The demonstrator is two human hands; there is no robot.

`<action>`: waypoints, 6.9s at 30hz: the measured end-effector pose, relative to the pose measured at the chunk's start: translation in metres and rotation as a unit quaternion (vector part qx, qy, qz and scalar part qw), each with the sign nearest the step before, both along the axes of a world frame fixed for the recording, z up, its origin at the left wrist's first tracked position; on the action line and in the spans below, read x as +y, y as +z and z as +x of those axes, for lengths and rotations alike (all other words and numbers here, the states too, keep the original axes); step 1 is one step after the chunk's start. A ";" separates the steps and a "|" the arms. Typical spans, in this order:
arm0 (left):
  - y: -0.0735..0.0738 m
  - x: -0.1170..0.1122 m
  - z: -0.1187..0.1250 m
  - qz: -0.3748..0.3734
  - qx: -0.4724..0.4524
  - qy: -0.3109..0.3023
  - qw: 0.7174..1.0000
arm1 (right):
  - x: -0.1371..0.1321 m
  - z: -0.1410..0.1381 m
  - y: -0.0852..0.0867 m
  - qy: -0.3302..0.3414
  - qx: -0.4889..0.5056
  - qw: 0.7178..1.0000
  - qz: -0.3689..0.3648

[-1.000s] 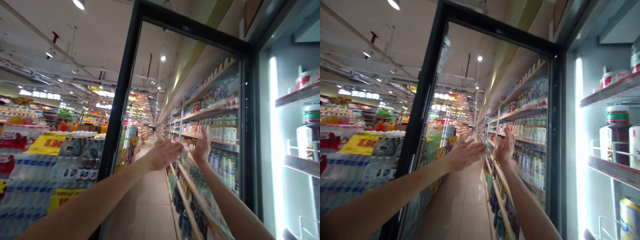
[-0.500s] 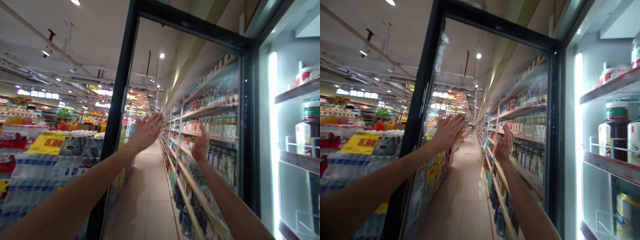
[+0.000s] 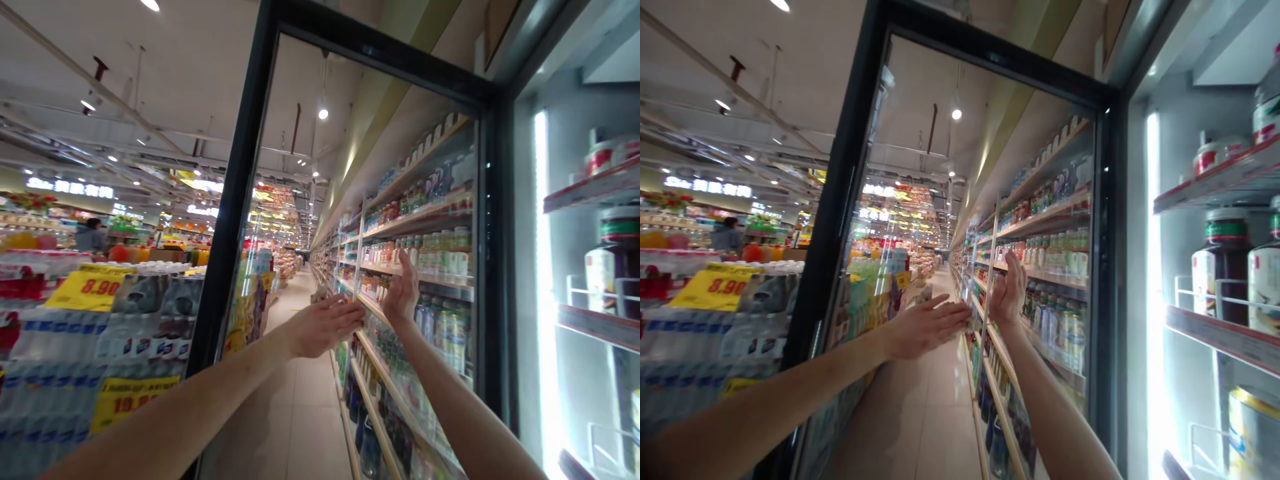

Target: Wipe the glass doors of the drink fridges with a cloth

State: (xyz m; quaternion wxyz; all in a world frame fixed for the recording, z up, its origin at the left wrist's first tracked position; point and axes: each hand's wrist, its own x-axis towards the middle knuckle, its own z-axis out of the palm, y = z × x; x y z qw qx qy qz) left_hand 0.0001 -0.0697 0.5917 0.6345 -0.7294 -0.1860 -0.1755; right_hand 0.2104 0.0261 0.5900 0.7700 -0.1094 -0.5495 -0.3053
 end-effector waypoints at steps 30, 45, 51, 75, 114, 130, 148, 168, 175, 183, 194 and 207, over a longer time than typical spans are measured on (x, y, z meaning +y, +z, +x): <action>0.027 -0.013 -0.027 0.044 -0.128 0.039 0.990 | 0.000 -0.001 -0.001 -0.009 -0.001 1.000 -0.008; 0.013 0.003 0.009 -0.025 -0.036 0.041 0.998 | -0.001 0.001 -0.001 0.002 0.010 1.000 -0.019; 0.008 0.001 0.016 -0.013 -0.097 0.048 0.994 | -0.003 -0.001 -0.001 0.013 0.010 0.999 -0.033; 0.026 -0.008 -0.004 -0.063 0.015 0.040 0.997 | -0.005 -0.001 -0.001 0.014 0.013 0.999 -0.030; -0.004 -0.001 0.001 0.016 -0.050 0.047 0.998 | -0.002 0.000 -0.001 -0.050 -0.007 0.998 -0.034; 0.014 -0.019 -0.007 0.088 -0.281 0.033 0.955 | -0.013 0.001 -0.018 -0.201 -0.062 0.970 -0.127; -0.017 -0.006 -0.009 0.042 -0.173 0.038 0.983 | -0.049 -0.053 -0.026 0.004 -0.118 0.992 -0.050; -0.084 -0.042 -0.052 0.085 -0.368 0.054 0.924 | -0.010 0.040 0.016 -0.046 0.159 0.985 -0.059; -0.085 -0.041 -0.053 0.102 -0.361 0.067 0.925 | -0.012 -0.014 0.018 -0.089 0.046 0.993 -0.064; -0.085 -0.037 -0.055 0.102 -0.357 0.075 0.925 | -0.013 0.000 0.019 -0.136 -0.012 0.985 -0.105; -0.089 -0.026 -0.056 0.079 -0.384 0.074 0.917 | -0.026 -0.036 -0.036 -0.098 -0.233 0.967 0.010; -0.092 -0.021 -0.045 0.067 -0.427 0.044 0.900 | -0.024 -0.032 -0.087 -0.127 -0.256 0.957 -0.037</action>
